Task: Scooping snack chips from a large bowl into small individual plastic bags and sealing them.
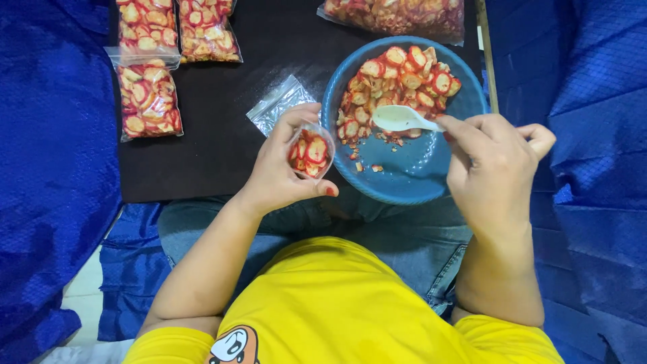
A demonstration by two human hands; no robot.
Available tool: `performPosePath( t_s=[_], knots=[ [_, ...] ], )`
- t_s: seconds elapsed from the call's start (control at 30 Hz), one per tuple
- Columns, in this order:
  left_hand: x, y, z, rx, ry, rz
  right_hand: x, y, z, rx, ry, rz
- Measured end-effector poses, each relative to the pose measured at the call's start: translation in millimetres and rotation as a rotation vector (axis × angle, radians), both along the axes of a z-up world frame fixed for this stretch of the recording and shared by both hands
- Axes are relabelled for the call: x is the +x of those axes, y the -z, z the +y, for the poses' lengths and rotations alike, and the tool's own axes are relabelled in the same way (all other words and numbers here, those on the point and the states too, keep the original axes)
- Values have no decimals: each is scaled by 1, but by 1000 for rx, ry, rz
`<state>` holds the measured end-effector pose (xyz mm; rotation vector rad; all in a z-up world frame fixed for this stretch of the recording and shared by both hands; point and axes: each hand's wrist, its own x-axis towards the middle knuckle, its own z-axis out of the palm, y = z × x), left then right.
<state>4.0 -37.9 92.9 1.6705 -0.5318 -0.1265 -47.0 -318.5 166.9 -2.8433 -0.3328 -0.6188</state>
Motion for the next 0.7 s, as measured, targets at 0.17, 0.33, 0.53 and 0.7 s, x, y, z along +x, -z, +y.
performPosePath(
  t_s=[0.17,0.33,0.53,0.7],
  knots=[
    [2,11,-3,71,-24,-6,-1,15,-5,-152,42,85],
    [0,26,-2,-47,-33,-121,-6,24,-13,-301,64,218],
    [6,60,-2,-124,-82,-172,-3,27,-16,-360,-28,207],
    [8,70,-2,-131,-90,-178,-2,30,-20,-201,-18,354]
  ],
)
